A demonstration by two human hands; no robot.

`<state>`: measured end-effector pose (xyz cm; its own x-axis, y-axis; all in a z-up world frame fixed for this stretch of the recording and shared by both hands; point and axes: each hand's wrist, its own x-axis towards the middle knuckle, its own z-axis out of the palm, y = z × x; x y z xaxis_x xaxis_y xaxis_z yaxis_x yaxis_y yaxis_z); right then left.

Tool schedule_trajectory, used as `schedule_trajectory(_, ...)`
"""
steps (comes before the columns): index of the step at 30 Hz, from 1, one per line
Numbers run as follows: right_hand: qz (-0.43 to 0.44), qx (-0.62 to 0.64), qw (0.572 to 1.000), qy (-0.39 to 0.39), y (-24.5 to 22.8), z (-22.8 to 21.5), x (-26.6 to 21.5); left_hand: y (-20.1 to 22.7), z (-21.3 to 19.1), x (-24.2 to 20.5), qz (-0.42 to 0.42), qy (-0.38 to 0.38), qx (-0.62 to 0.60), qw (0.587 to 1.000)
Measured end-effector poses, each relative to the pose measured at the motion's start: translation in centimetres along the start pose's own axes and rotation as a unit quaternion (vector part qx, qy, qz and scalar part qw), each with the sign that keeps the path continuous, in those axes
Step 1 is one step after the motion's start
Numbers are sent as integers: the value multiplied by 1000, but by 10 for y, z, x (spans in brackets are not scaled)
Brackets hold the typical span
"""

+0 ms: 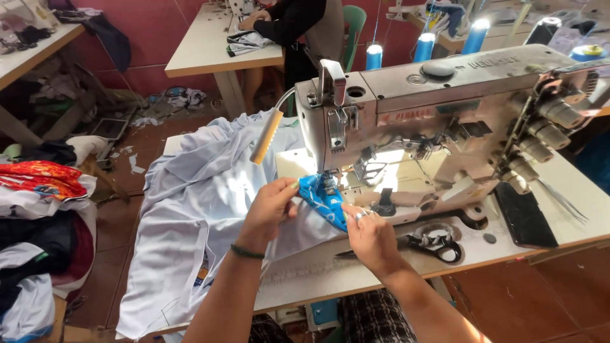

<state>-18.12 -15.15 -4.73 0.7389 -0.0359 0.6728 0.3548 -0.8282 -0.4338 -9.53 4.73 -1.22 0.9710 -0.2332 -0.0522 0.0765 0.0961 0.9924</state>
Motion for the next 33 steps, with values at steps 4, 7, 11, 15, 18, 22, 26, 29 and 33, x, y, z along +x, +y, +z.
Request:
schedule_trajectory(4,17,29,999,-2,-2,-1,4,2,-11,-18,-30,-37,-161,986)
schedule_trajectory(7,4,28,1000,9,4,0,4,26,-15,-30,-11,12,27,1000)
schedule_trajectory(11,-3,35,999,15,7,2,7,54,14,-41,433,-26,456,778)
schedule_trajectory(15,-5,31,999,12,-5,-5,12,32,30,-19,552,-101,657,503)
schedule_trajectory(18,-65,81,995,-5,2,-8,11,60,38,-12,461,-244,657,545)
schedule_trajectory(22,-20,184,980,-77,-4,-26,11,76,36,-10,404,-282,653,575)
schedule_trajectory(26,-11,296,954,-45,9,-17,-19,127,36,-11,-14,-395,767,505)
schedule_trajectory(29,95,292,934,-182,14,-9,-24,148,25,-9,-41,-427,675,600)
schedule_trajectory(33,154,269,791,-528,-18,-11,11,139,10,-7,-16,-392,675,624)
